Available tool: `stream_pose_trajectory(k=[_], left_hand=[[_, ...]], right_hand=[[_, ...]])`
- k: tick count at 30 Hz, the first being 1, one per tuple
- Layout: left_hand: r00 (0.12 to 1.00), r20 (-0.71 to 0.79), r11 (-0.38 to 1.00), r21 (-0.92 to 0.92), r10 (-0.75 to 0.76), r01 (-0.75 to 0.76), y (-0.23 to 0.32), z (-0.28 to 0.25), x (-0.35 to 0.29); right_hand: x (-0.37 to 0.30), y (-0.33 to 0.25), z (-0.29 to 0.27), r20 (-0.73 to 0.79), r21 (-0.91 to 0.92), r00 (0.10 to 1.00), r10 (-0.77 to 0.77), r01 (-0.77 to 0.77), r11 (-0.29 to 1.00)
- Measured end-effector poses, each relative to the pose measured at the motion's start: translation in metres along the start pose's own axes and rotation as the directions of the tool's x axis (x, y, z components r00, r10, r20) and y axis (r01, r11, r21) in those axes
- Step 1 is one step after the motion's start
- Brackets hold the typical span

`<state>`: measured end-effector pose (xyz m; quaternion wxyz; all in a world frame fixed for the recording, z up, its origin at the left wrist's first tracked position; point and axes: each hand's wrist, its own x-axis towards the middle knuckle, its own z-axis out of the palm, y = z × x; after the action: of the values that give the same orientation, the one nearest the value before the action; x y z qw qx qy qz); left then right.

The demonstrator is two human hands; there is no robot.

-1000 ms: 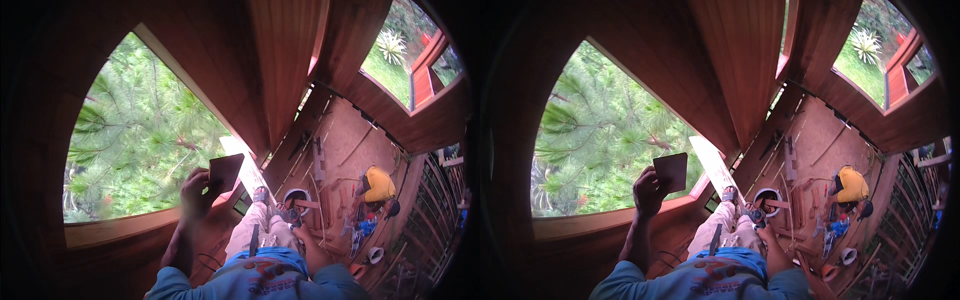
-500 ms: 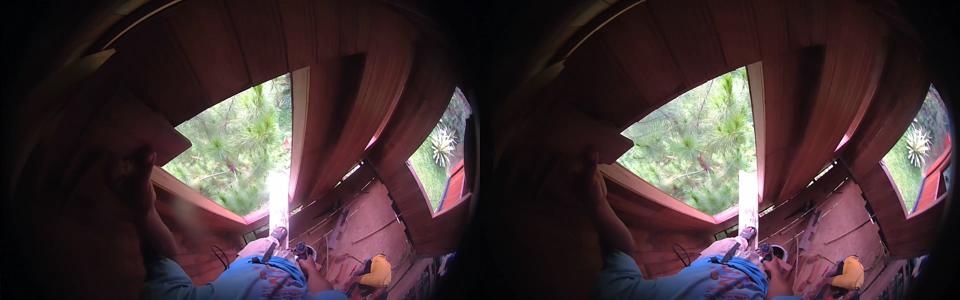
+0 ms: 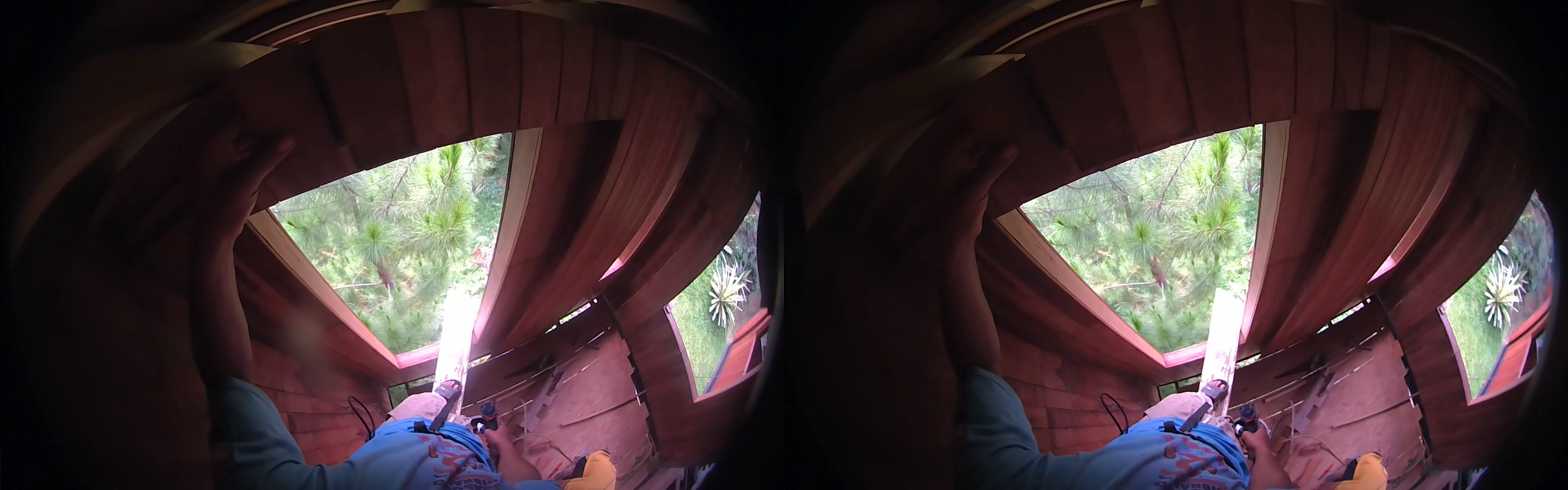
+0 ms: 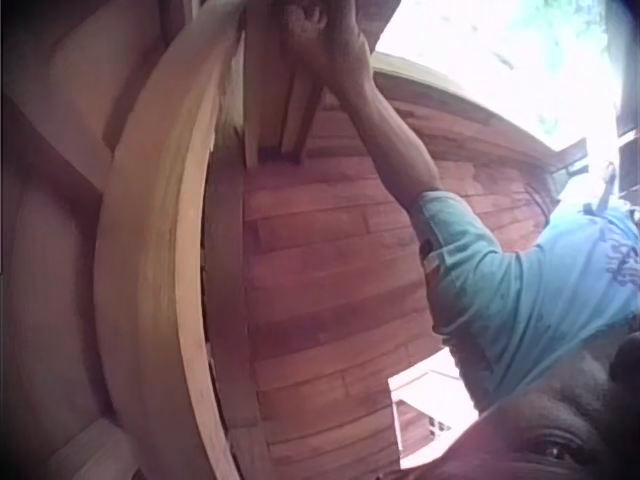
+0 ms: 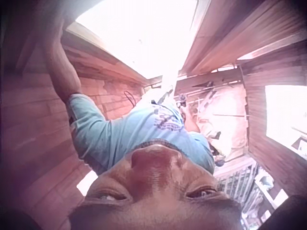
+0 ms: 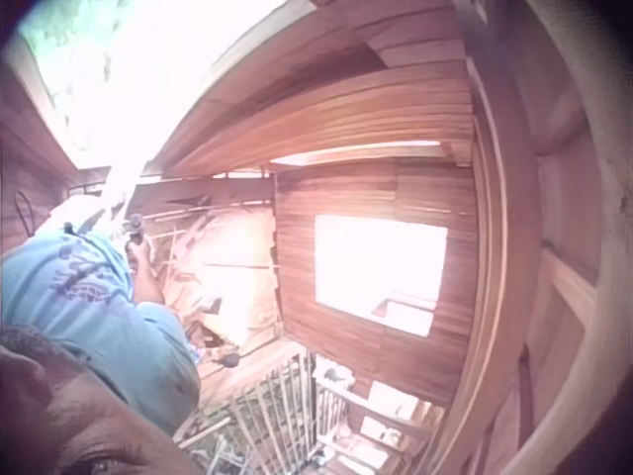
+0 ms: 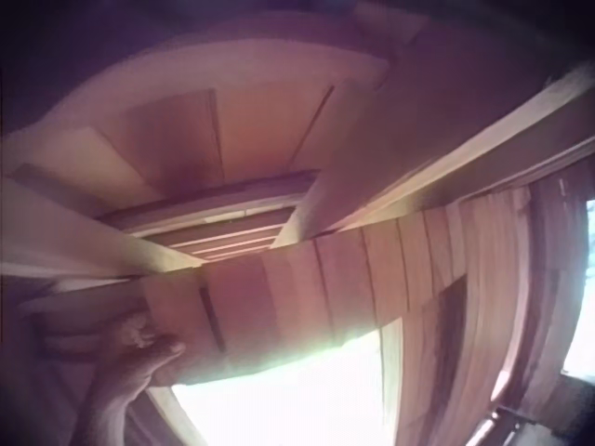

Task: The person installs wooden panels on a curved ceiling using a nail gun. They repeatedly position each panel, secure it with the nail gun, and move to the next section. Another person is visible working nearby on the floor.

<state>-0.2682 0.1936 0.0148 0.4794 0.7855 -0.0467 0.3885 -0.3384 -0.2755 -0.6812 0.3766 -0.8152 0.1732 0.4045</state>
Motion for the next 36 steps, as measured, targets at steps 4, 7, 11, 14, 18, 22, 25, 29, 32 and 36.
stream_pose_trajectory(k=[4,7,11,14,18,22,25,29,32,36], left_hand=[[0.998,0.011,0.998,0.025,0.057,-0.057,-0.003,0.005,0.001],[0.998,0.008,0.998,-0.021,0.056,-0.056,-0.013,0.001,0.003],[0.997,-0.033,0.997,-0.026,-0.074,0.073,-0.004,0.013,0.003],[0.996,-0.043,0.995,0.056,-0.076,0.079,-0.003,0.008,0.002],[0.995,0.015,0.995,0.015,-0.099,0.098,-0.006,0.005,0.007],[1.000,0.026,1.000,0.028,0.006,-0.007,-0.010,0.006,0.009],[0.998,0.043,0.999,0.032,0.041,-0.043,-0.014,0.004,0.010],[0.999,0.041,0.999,0.037,0.000,-0.002,-0.015,0.001,0.009],[0.997,0.068,0.999,0.020,-0.043,0.041,-0.016,0.000,0.010],[0.997,0.026,0.997,-0.037,-0.073,0.074,-0.011,0.010,0.003]], right_hand=[[-0.033,-0.006,-0.002,-0.041,-0.034,0.998,0.050,-0.051,0.998],[-0.022,0.023,0.001,-0.109,-0.069,0.993,-0.041,0.033,0.997],[-0.007,0.055,0.009,-0.142,-0.081,0.985,-0.098,0.087,0.993],[-0.033,0.025,0.004,-0.217,0.001,0.954,-0.206,0.211,0.977],[-0.040,-0.009,-0.012,-0.047,-0.134,0.999,0.025,-0.031,0.991],[-0.039,-0.026,-0.016,-0.019,-0.091,1.000,0.003,-0.004,0.996],[-0.035,-0.034,-0.013,-0.093,-0.163,0.996,-0.015,-0.001,0.987],[-0.045,-0.060,-0.018,-0.043,-0.221,0.997,-0.070,0.059,0.974],[-0.037,-0.060,-0.018,-0.017,-0.249,0.995,-0.102,0.095,0.964],[-0.011,-0.046,-0.003,0.025,-0.257,0.992,-0.126,0.128,0.958]])
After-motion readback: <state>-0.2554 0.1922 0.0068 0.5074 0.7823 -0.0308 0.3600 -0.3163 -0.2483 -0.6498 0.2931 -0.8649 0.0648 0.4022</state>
